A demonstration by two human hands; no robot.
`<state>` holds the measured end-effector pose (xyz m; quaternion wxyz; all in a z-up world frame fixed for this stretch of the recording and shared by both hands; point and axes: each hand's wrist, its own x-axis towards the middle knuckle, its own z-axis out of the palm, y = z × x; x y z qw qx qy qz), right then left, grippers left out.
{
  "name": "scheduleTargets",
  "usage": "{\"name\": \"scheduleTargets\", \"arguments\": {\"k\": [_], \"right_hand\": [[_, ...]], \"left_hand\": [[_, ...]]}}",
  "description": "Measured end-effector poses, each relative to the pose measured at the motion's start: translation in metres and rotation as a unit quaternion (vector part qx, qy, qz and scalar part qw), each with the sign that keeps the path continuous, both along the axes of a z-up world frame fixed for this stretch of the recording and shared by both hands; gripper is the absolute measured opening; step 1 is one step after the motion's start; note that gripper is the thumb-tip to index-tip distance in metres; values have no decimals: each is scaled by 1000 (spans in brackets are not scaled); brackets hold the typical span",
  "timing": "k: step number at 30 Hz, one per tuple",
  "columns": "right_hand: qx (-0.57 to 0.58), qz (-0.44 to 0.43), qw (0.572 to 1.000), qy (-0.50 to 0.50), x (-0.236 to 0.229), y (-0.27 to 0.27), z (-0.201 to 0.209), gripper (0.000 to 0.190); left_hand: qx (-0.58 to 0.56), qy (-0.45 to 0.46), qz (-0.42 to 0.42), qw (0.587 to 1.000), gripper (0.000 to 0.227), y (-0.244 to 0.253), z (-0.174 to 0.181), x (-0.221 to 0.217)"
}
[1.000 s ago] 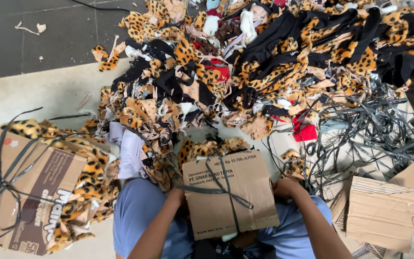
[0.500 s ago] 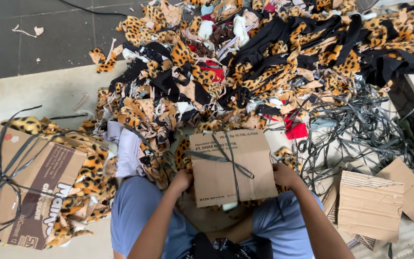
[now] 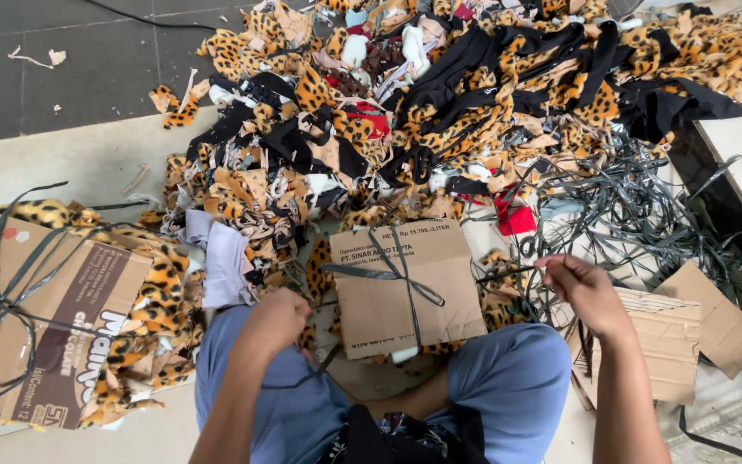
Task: The person picks up textile scraps, wraps them in paper, and places them into a cardboard box which they then tie closed with plastic straps.
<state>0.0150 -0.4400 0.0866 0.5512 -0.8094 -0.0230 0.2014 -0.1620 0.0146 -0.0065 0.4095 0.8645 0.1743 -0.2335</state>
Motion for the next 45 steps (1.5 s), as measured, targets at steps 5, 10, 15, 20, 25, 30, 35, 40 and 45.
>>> {"name": "scheduleTargets", "arguments": {"k": [5, 10, 15, 20, 25, 30, 35, 40, 45], "right_hand": [[-39, -57, 984, -167, -7, 40, 37, 30], [57, -147, 965, -207, 17, 36, 11, 28], [106, -246, 939, -216, 20, 17, 16, 25], [67, -246, 946, -203, 18, 15, 14, 27], [-102, -209, 939, -254, 33, 18, -37, 27], [-583, -142, 699, -390, 59, -9, -138, 27], [-567, 78, 743, -347, 61, 9, -218, 34], [-418, 147, 890, -107, 54, 8, -306, 29], [-422, 157, 887, -100, 46, 29, -288, 29]], "left_hand": [[92, -16, 61, 994, 33, -4, 124, -3], [124, -31, 93, 987, 27, 9, 119, 10], [114, 64, 81, 988, 27, -4, 98, 30], [-121, 175, 102, 972, 117, -22, 29, 42], [-266, 120, 258, 921, 114, -37, 21, 41], [-227, 73, 338, 910, 56, 12, -75, 55], [409, -132, 144, 891, 34, 18, -79, 34], [378, -227, -39, 897, 15, -15, -143, 39], [465, -32, -156, 871, 25, -56, -166, 32]]}}
